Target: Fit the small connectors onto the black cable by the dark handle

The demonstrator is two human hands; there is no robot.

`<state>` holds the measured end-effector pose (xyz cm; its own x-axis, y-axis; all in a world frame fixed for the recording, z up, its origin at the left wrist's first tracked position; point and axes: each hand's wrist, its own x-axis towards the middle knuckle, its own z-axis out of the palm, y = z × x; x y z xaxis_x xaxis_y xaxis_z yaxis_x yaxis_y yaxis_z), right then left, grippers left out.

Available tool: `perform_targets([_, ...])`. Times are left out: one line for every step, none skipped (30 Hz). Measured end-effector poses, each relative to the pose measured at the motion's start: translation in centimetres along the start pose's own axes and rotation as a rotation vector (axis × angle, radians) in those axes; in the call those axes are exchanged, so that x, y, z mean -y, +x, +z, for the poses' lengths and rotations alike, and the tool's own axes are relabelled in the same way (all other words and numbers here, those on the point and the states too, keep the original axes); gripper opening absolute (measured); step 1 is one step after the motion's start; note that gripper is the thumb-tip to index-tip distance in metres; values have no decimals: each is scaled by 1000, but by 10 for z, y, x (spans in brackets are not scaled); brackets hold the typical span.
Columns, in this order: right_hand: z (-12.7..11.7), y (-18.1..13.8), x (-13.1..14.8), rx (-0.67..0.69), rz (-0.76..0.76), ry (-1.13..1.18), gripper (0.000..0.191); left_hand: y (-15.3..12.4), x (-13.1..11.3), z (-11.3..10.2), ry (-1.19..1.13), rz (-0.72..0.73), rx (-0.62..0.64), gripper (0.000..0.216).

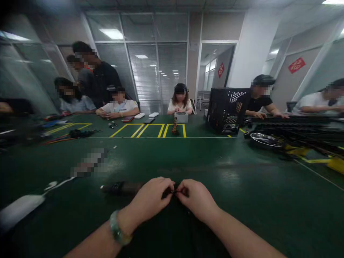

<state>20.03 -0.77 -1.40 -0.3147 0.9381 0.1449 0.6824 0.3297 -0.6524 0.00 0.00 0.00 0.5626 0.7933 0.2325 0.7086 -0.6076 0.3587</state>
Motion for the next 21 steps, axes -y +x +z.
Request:
perform_targets([0, 0, 1, 1, 3, 1, 5, 0, 0, 0, -2, 1, -3, 14])
perform_targets([0, 1, 2, 3, 6, 3, 5, -1, -1, 1, -5, 0, -6, 14])
perform_targets([0, 1, 2, 5, 7, 4, 5, -1, -1, 1, -7, -2, -8, 14])
perform_targets([0, 1, 3, 8, 8, 5, 5, -1, -1, 1, -10, -4, -9, 15])
perform_targets([0, 1, 3, 13, 8, 7, 5, -1, -1, 1, -15, -8, -11, 15])
perform_targets([0, 1, 3, 16, 8, 7, 5, -2, -2, 1, -18, -14, -11, 15])
perform_targets([-1, 1, 2, 19, 9, 7, 5, -2, -2, 0, -18, -20, -8, 15])
perform_targets([-1, 1, 2, 20, 8, 7, 4, -2, -2, 0, -15, -24, -4, 15])
perform_targets([-1, 1, 1, 20, 7, 7, 4, -2, -2, -1, -12, -25, 0, 13])
perform_targets([-1, 1, 1, 20, 7, 7, 4, -2, -2, -1, -10, -24, 1, 12])
perform_targets([-1, 1, 0, 20, 8, 7, 4, -2, -2, -1, -9, -22, -1, 11])
perform_targets([-1, 1, 0, 22, 8, 8, 4, -2, -2, -1, -12, -18, -2, 10])
perform_targets([-1, 1, 0, 21, 10, 9, 5, -1, -1, 0, -16, -14, -5, 10])
perform_targets([-1, 1, 0, 21, 13, 9, 5, -1, -1, 0, -19, -8, -8, 9])
perform_targets([-1, 1, 0, 21, 15, 10, 5, -1, -1, 0, -22, -2, -10, 8])
perform_targets([-1, 1, 0, 22, 15, 11, 5, -1, -1, 0, -23, 6, -12, 8])
perform_targets([-1, 1, 0, 21, 16, 13, 5, -1, -1, 0, -25, 14, -12, 7])
perform_targets([-2, 1, 1, 21, 17, 14, 5, -1, -1, 0, -26, 20, -14, 6])
perform_targets([-2, 0, 1, 24, 19, 16, 6, -1, -1, 0, -26, 25, -16, 6])
perform_targets([-2, 0, 2, 29, 21, 18, 6, -1, -1, 0, -26, 28, -15, 6])
perform_targets([-3, 0, 3, 30, 24, 18, 6, -1, -2, -1, -25, 30, -15, 5])
